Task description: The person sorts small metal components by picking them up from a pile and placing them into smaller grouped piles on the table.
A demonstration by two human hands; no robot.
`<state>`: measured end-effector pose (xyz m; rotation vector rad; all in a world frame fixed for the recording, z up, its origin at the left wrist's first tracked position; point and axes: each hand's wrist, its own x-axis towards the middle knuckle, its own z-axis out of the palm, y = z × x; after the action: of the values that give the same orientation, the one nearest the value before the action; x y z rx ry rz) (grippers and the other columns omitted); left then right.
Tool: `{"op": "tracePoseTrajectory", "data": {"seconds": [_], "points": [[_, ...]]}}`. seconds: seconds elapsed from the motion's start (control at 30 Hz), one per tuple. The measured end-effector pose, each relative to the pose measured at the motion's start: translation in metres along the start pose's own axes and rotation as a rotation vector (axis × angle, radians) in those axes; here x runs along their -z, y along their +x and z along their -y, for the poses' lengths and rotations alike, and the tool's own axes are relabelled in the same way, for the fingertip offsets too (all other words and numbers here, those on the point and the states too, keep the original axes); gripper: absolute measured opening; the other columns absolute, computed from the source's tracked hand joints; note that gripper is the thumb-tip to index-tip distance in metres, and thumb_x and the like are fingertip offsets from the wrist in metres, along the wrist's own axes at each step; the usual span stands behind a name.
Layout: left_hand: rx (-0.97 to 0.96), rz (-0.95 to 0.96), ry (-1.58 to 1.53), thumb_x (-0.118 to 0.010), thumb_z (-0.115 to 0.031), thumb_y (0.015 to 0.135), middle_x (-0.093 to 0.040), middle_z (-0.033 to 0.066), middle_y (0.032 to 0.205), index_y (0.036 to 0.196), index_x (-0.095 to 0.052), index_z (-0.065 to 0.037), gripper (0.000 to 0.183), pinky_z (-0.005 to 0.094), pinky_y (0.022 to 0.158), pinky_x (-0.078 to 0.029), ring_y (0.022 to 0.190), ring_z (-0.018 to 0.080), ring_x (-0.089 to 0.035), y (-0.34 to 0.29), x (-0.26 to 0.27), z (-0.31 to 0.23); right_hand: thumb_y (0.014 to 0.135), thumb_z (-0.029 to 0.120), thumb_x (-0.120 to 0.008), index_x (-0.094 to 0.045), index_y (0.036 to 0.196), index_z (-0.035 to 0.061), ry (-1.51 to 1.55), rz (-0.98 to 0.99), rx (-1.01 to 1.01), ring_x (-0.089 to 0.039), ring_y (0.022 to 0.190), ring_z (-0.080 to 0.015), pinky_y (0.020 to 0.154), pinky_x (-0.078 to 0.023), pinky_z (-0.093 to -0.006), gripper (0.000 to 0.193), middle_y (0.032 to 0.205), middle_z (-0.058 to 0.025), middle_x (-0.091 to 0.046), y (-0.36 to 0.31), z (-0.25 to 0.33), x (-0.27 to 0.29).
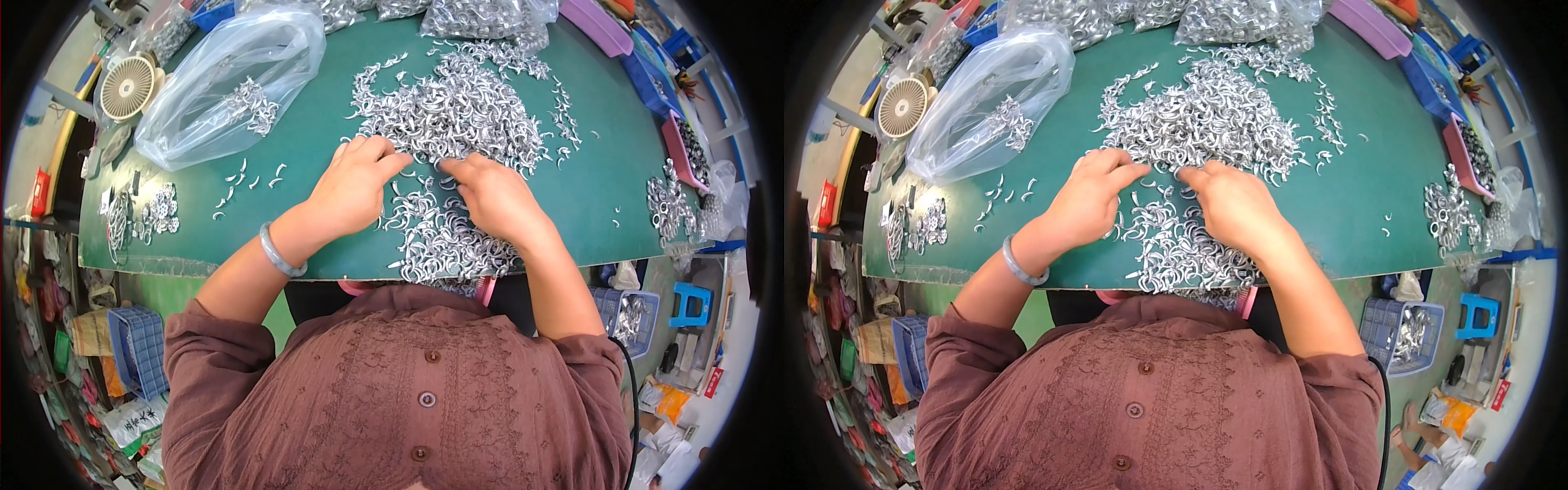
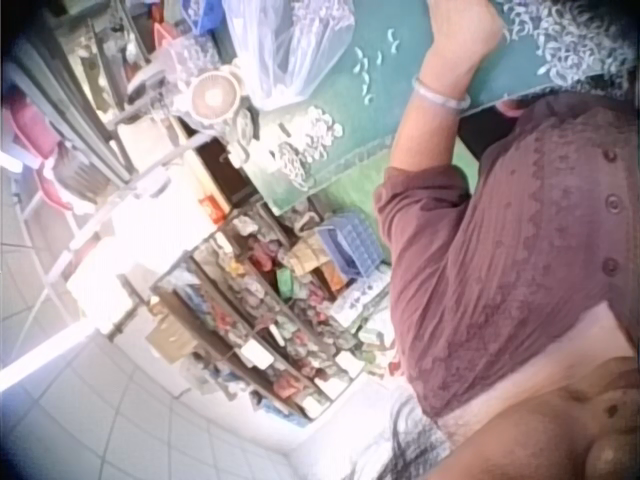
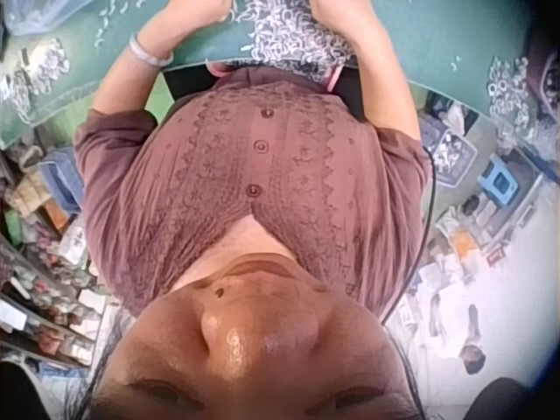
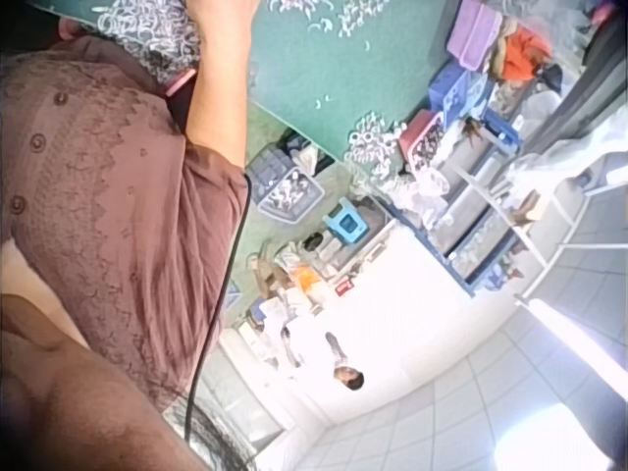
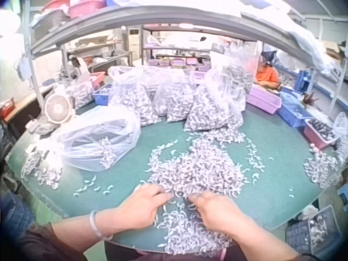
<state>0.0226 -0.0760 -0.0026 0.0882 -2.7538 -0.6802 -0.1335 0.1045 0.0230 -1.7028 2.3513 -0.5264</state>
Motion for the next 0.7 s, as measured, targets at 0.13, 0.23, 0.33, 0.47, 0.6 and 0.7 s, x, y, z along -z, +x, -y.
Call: {"op": "tracePoseTrajectory", "data": {"seconds": [0.13,0.23,0.33,0.47,0.6,0.7], "points": [[-0.058,-0.096,0.146,-0.05,0.008,0.073,-0.058,0.0118,0.114,0.115,-0.065,-0.007,0.047,0.0429,0.094,-0.04,0.105,0.0316,-0.052,0.001,-0.006,0.0,0.085,0.003,-0.053,-0.068,0.115,0.0129,0.004,0.076,0.063,-0.064,0.087,-0.0334,0.077,-0.051,-0.0434,0.034,0.089,-0.0118,-0.061,-0.004,0.002,0.001],[-0.024,0.032,0.096,-0.051,0.008,0.073,-0.058,0.0112,0.114,0.114,-0.065,-0.008,0.046,0.0424,0.093,-0.04,0.106,0.0313,-0.051,0.002,-0.002,-0.004,0.082,0.0,-0.055,-0.069,0.113,0.0126,0.023,-0.044,-0.006,-0.063,0.091,-0.0326,0.078,-0.051,-0.0424,0.036,0.091,-0.0111,-0.06,-0.003,-0.001,0.0],[-0.025,0.102,0.036,-0.051,0.008,0.072,-0.059,0.0107,0.114,0.113,-0.066,-0.008,0.046,0.042,0.093,-0.04,0.105,0.0309,-0.052,-0.001,0.003,-0.006,0.079,-0.002,-0.057,-0.071,0.11,0.0114,-0.047,0.028,-0.016,-0.061,0.094,-0.0319,0.08,-0.05,-0.0413,0.036,0.094,-0.0108,-0.059,-0.006,-0.003,-0.006],[-0.044,0.175,-0.055,-0.052,0.008,0.073,-0.059,0.011,0.115,0.112,-0.066,-0.007,0.044,0.0434,0.095,-0.04,0.109,0.0319,-0.051,-0.008,0.006,-0.006,0.077,-0.002,-0.058,-0.072,0.107,0.01,0.086,0.105,0.095,-0.059,0.093,-0.0296,0.082,-0.048,-0.04,0.034,0.094,-0.0106,-0.057,-0.01,-0.004,0.002],[-0.028,0.075,-0.161,-0.057,-0.004,0.085,-0.054,0.0169,0.127,0.126,-0.059,-0.005,0.041,0.047,0.104,-0.037,0.123,0.036,-0.047,-0.01,0.0,-0.01,0.08,0.002,-0.06,-0.069,0.107,0.0065,0.147,0.033,0.082,-0.058,0.097,-0.0296,0.083,-0.048,-0.0408,0.029,0.096,-0.0107,-0.057,-0.011,-0.007,-0.003],[-0.104,0.124,-0.054,-0.059,-0.023,0.092,-0.045,0.0211,0.14,0.138,-0.048,-0.003,0.052,0.0499,0.111,-0.03,0.133,0.0386,-0.039,-0.02,-0.011,-0.018,0.083,0.008,-0.063,-0.066,0.11,0.0033,0.072,-0.064,0.248,-0.056,0.1,-0.0304,0.086,-0.046,-0.0421,0.027,0.101,-0.0108,-0.058,-0.015,-0.002,-0.008]]}}
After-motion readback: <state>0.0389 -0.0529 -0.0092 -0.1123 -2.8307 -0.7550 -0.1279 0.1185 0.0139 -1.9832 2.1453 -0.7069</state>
